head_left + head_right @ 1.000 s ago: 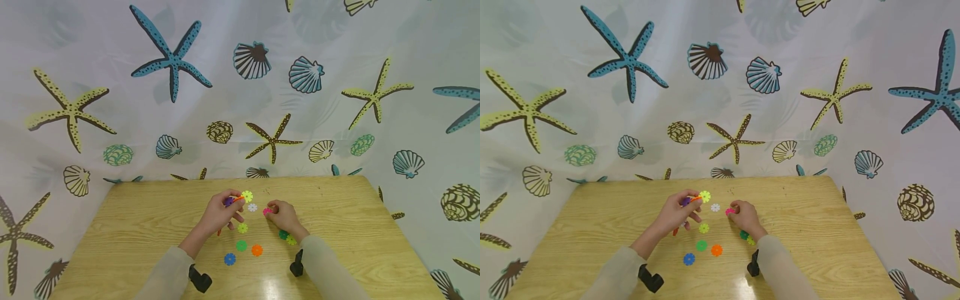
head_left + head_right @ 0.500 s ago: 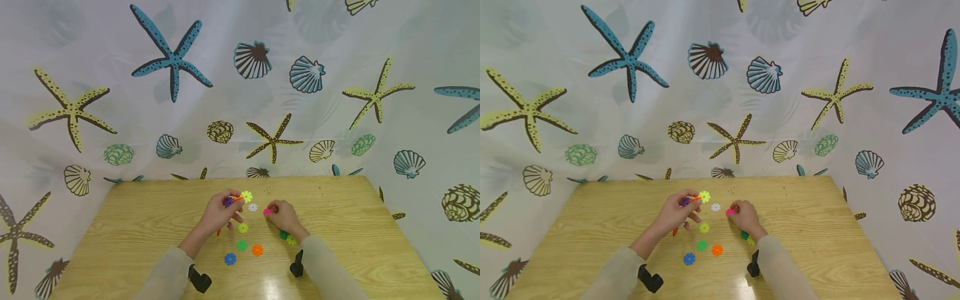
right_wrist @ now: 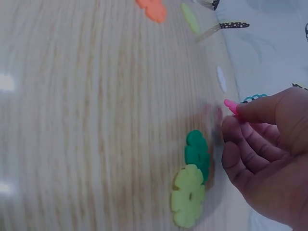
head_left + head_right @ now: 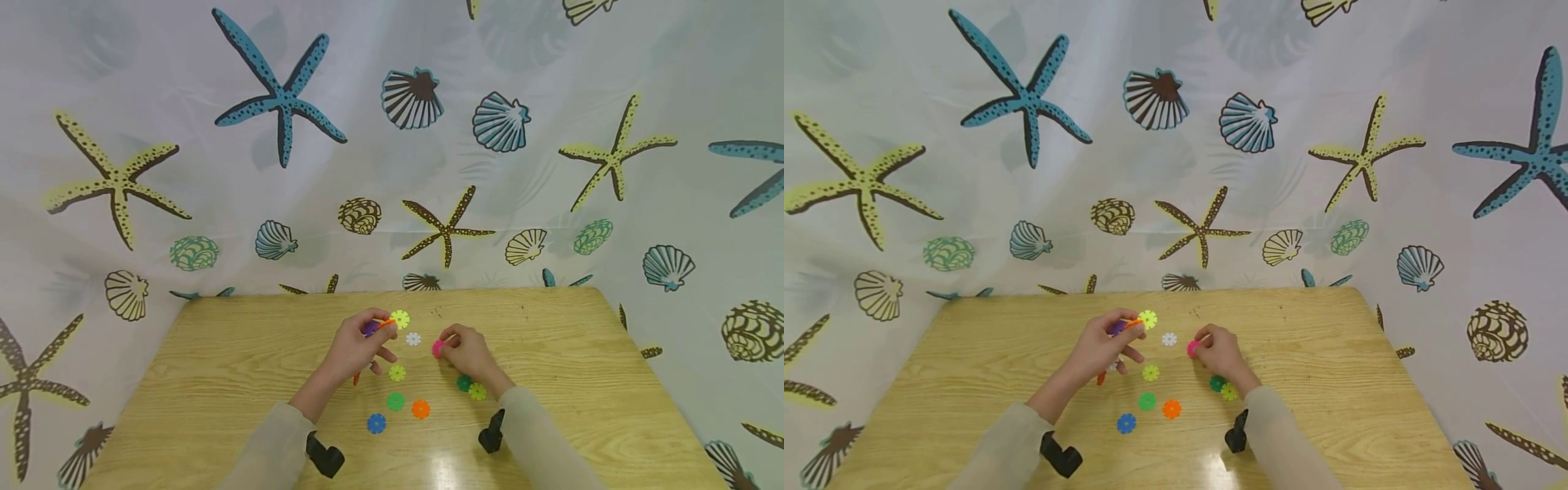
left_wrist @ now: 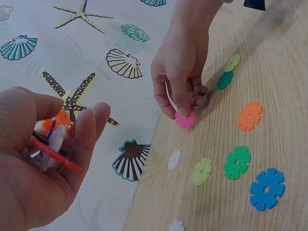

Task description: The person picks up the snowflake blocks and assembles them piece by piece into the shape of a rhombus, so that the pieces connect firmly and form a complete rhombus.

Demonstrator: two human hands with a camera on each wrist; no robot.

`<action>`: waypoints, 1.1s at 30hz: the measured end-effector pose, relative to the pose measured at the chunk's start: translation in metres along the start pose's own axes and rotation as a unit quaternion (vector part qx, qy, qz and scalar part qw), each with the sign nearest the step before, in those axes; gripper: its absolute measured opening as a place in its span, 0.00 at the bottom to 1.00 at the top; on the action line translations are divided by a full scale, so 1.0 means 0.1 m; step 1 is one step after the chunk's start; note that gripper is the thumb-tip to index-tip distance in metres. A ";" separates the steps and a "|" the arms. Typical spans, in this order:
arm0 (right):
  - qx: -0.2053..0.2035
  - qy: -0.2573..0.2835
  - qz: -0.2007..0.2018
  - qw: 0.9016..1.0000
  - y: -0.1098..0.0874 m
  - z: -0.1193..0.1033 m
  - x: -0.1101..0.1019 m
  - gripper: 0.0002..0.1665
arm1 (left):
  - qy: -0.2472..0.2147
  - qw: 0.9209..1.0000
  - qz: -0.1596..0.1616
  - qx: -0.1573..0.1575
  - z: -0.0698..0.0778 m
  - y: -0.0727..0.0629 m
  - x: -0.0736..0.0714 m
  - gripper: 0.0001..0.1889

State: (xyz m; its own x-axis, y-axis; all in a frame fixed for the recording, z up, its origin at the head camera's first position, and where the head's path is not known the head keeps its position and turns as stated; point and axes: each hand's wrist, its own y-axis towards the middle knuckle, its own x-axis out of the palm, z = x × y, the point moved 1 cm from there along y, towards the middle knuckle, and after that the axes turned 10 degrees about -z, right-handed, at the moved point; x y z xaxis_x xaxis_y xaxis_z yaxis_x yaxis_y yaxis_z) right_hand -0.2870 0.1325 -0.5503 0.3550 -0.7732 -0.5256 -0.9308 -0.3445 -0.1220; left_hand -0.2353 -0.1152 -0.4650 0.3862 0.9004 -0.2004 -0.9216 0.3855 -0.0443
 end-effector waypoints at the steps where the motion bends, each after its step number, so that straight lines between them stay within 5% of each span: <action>1: 0.001 0.008 0.000 1.000 -0.01 -0.01 -0.01 0.09 | 0.000 1.000 0.000 -0.001 0.00 0.00 0.00 0.16; 20: -0.128 0.037 -0.005 0.991 -0.11 -0.42 -0.18 0.12 | -0.013 1.000 -0.010 0.010 0.03 0.00 -0.01 0.22; 33: -0.157 0.036 0.006 0.987 -0.23 -0.79 -0.23 0.10 | -0.010 1.000 -0.013 0.013 0.02 0.02 0.01 0.21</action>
State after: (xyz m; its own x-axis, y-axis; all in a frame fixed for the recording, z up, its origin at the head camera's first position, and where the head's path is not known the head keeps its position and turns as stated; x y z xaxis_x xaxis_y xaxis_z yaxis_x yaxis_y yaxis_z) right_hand -0.2672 0.1165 -0.4690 0.3603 -0.8100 -0.4627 -0.8661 -0.4748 0.1566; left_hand -0.2364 -0.1131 -0.4633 0.4103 0.8941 -0.1798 -0.9104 0.4130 -0.0236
